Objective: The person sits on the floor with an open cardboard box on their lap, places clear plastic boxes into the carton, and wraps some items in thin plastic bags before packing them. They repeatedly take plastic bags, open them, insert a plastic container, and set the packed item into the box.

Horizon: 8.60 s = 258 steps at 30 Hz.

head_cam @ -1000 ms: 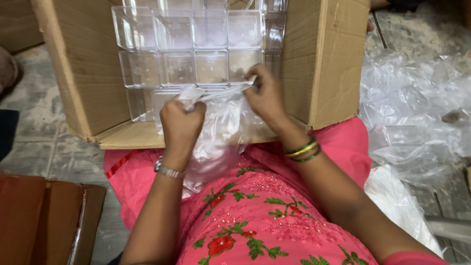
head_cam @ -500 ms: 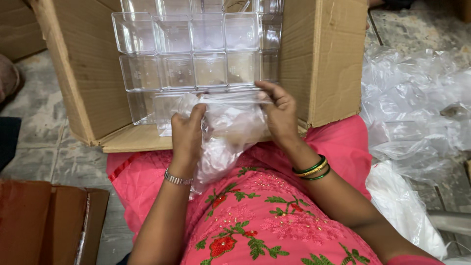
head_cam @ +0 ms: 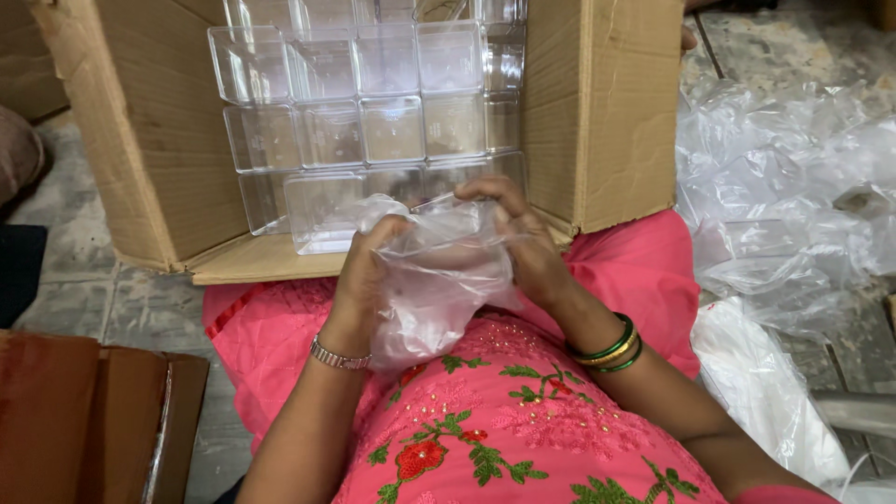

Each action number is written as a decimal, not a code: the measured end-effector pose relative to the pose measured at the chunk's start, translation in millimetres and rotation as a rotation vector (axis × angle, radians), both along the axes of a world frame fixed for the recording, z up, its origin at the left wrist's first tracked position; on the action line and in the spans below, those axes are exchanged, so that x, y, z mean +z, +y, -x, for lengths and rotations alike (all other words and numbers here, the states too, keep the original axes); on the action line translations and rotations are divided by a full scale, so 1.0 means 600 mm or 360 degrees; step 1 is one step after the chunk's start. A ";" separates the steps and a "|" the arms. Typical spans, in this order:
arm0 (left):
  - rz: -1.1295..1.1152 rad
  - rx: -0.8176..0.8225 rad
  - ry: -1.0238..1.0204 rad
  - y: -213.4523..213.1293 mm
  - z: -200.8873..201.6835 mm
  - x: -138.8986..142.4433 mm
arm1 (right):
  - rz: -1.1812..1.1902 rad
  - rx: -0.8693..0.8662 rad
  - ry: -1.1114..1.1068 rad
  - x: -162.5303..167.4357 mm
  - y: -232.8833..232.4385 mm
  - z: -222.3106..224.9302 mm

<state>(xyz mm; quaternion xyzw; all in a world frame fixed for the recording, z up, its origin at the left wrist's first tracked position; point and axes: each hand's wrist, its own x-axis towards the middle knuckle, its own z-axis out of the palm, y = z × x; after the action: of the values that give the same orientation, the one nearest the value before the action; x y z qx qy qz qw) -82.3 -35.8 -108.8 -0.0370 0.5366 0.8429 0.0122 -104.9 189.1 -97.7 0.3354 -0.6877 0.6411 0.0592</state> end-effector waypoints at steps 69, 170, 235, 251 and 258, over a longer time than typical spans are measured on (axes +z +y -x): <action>0.1106 0.0265 0.0295 -0.020 0.039 0.070 | 0.0051 -0.0830 0.0049 0.021 0.104 0.001; 0.0629 -0.0310 0.0178 0.085 0.009 0.003 | 0.0465 0.0752 -0.1076 -0.040 0.120 -0.095; 0.1918 0.0620 0.0599 0.023 0.177 -0.050 | -0.0917 -0.0747 -0.0112 -0.127 0.029 0.239; 0.0094 -0.0204 0.0249 0.031 0.151 -0.197 | 0.0107 -0.0547 -0.0406 -0.047 0.054 0.086; 0.0211 -0.0233 0.0494 0.072 0.048 -0.041 | 0.0621 0.0076 -0.1139 -0.030 0.059 0.056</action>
<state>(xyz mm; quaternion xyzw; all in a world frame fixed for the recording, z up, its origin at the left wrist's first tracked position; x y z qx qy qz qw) -110.9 7.2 -133.4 0.1321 0.5876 0.7982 -0.0118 -138.7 224.4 -115.8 0.0894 -0.5223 0.8371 -0.1361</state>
